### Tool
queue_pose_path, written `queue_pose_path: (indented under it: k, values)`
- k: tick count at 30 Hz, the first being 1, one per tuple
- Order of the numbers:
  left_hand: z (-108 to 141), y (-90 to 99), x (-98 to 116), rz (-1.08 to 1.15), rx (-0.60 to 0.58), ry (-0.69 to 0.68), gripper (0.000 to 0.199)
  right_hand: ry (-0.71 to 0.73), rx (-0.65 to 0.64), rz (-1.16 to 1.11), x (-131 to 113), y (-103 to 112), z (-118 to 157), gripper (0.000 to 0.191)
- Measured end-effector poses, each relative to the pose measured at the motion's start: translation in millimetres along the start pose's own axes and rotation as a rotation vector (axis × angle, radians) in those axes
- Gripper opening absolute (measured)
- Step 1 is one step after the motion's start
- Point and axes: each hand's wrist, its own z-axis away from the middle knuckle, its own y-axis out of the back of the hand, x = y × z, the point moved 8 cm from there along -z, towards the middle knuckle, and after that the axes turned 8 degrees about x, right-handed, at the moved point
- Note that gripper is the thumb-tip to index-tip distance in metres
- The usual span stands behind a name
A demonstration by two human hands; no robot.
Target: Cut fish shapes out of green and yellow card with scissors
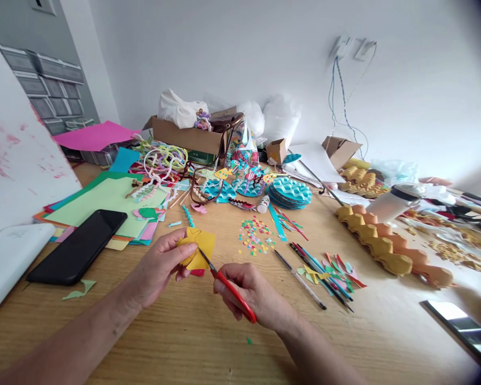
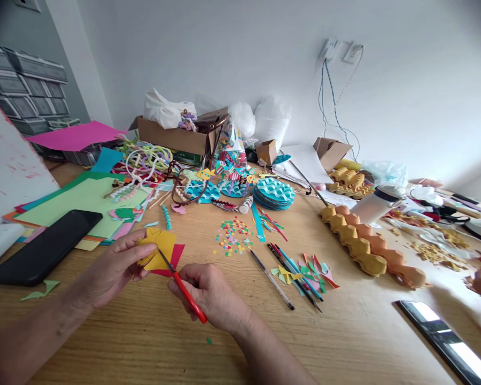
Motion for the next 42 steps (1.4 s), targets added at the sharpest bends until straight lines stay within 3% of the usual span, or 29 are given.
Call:
queue_pose_path:
  k: [14, 22, 31, 42]
  values:
    - [0.8, -6.2, -8.2, 0.114, -0.064, 0.059, 0.013, 0.006, 0.032, -0.026, 0.7, 2.7, -1.0, 0.035]
    - [-1.4, 1.3, -6.4, 0.097, 0.044, 0.036, 0.017, 0.014, 0.03, -0.019, 0.8, 2.6, -1.8, 0.037]
    - [-1.3, 2.8, -5.9, 0.067, 0.056, 0.067, 0.018, -0.022, 0.006, 0.011, 3.1, 2.6, -1.6, 0.036]
    - [-1.6, 2.6, -6.1, 0.069, -0.027, 0.099, 0.009, -0.015, -0.031, 0.04, 1.9, 1.5, 0.2, 0.036]
